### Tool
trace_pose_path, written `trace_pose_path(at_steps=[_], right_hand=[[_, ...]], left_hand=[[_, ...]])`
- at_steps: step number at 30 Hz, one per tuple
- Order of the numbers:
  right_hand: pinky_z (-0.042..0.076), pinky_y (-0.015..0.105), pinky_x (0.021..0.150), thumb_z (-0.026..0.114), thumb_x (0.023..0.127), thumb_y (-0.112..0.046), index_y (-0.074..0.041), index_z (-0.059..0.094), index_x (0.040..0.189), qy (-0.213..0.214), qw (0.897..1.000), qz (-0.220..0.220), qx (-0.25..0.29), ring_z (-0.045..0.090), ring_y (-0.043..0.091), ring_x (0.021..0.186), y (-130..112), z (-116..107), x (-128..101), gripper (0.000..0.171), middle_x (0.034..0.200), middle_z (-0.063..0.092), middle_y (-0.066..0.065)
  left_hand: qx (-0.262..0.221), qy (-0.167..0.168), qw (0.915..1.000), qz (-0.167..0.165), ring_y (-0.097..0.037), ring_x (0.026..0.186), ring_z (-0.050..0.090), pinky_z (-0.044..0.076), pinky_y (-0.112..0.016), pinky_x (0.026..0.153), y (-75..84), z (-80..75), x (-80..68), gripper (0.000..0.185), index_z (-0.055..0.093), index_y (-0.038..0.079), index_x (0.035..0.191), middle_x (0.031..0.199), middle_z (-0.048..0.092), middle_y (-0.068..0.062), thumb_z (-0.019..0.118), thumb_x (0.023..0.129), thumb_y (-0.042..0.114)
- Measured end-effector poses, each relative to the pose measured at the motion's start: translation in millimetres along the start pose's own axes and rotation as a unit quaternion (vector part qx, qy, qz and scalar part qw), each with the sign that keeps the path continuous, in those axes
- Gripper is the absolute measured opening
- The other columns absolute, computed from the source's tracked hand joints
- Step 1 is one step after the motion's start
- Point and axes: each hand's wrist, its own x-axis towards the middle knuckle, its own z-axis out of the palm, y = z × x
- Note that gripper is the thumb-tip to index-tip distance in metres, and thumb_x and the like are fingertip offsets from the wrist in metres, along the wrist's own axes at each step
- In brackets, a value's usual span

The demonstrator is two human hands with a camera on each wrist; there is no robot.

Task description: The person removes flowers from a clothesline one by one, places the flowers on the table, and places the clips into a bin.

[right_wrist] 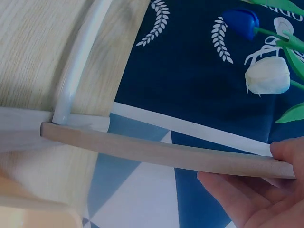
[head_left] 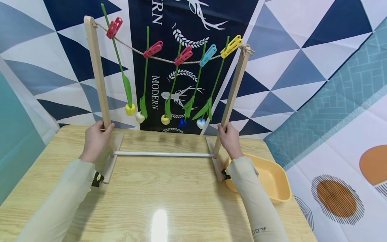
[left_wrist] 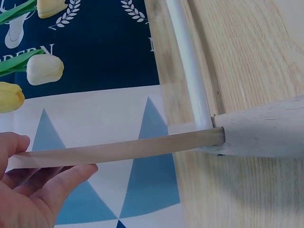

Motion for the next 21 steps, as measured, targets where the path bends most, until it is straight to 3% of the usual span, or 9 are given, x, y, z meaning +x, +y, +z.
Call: trace_pose_path(at_steps=[10,21], right_hand=[[0.053,0.045,0.073,0.047,0.097,-0.026,0.003,0.055,0.108,0.010,1.000,-0.012,-0.011,0.065,0.035,0.085,6,-3,-10,0.031,0.095,0.066,0.026],[0.047,0.034,0.061,0.048,0.097,-0.028,0.003,0.056,0.105,0.008,0.999,-0.028,-0.022,0.061,0.029,0.075,9,-10,-16,0.032,0.085,0.064,0.022]], left_hand=[[0.000,0.003,1.0000,0.007,-0.037,0.089,0.060,0.039,-0.010,0.055,-1.1,-0.8,-8.5,0.039,0.057,-0.007,0.106,0.104,0.062,-0.030,0.047,0.098,0.030],[0.012,0.019,0.9996,0.017,-0.032,0.085,0.062,0.037,-0.006,0.056,1.7,-9.4,-20.4,0.037,0.060,-0.006,0.103,0.103,0.064,-0.029,0.050,0.096,0.028]])
